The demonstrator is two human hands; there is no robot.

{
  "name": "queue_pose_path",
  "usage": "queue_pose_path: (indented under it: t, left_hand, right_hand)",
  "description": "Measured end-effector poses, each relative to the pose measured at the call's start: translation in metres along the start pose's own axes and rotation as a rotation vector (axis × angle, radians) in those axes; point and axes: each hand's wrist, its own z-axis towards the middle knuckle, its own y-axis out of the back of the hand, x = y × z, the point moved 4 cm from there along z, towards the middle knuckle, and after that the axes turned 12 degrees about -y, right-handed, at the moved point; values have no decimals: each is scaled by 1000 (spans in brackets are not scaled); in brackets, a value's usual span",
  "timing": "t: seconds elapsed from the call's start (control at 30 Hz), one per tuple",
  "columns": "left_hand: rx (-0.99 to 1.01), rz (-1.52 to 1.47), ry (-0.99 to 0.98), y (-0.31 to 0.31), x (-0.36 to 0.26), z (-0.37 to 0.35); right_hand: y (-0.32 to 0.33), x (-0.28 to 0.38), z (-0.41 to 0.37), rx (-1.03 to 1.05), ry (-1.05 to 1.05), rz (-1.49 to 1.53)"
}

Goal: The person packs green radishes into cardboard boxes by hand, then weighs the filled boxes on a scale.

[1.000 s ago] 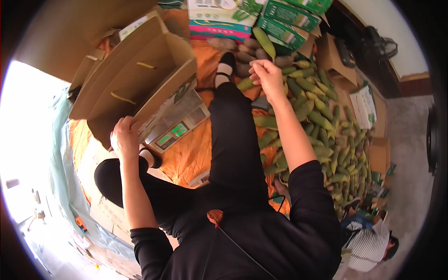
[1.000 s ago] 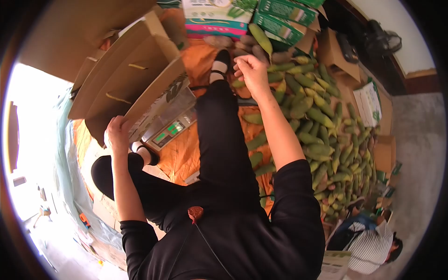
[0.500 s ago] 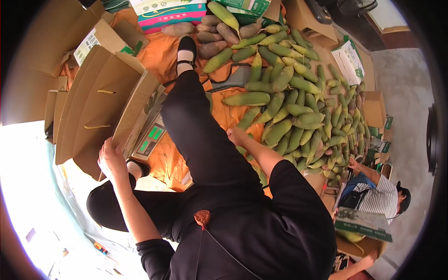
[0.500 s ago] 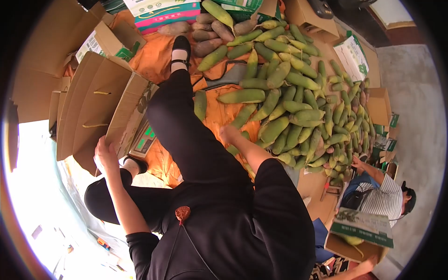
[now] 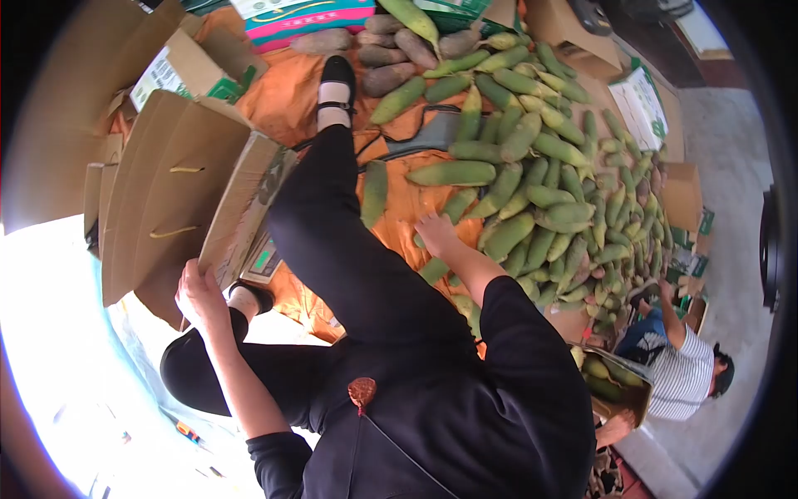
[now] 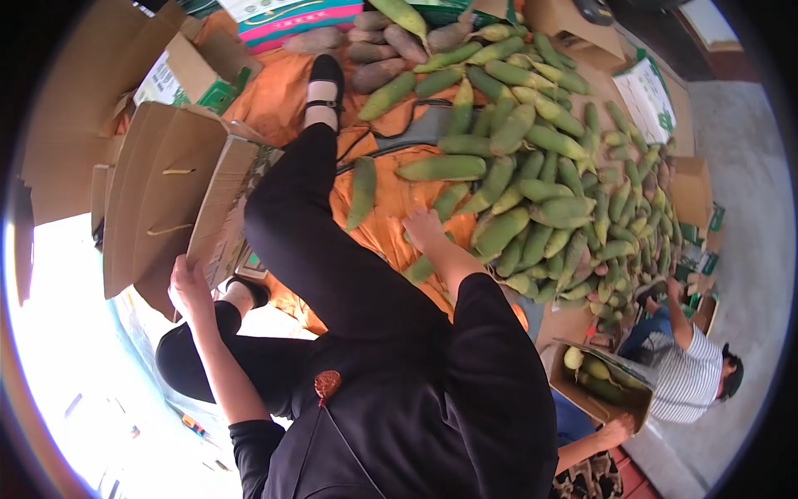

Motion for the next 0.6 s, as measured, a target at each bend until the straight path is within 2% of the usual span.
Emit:
queue_pose_path:
  t: [0.17,0.23,0.37,0.47,0.53,0.57,0.6]
  left_hand:
    - [26,-14,-25,7,-4,4]
    - [50,-11,35,5,0,2]
    - [71,7,66,8,-2,4]
    - [57,33,66,8,-1,4]
    - [70,14,37,10,-2,3]
    - [70,8,34,10,-1,2]
    - [83,9,51,9,0,2]
  right_hand:
    - [-26,7,10,-35,190,-102]
    - [-31,4,13,-50,142,-130]
    - [-23,6,7,-43,184,-187]
    - [0,2,5,-15,107,-157]
    - [19,-7,5,-178,2,-69]
    - [28,-9,6,-178,-4,-71]
    - [42,-16,9,-228,-71,99]
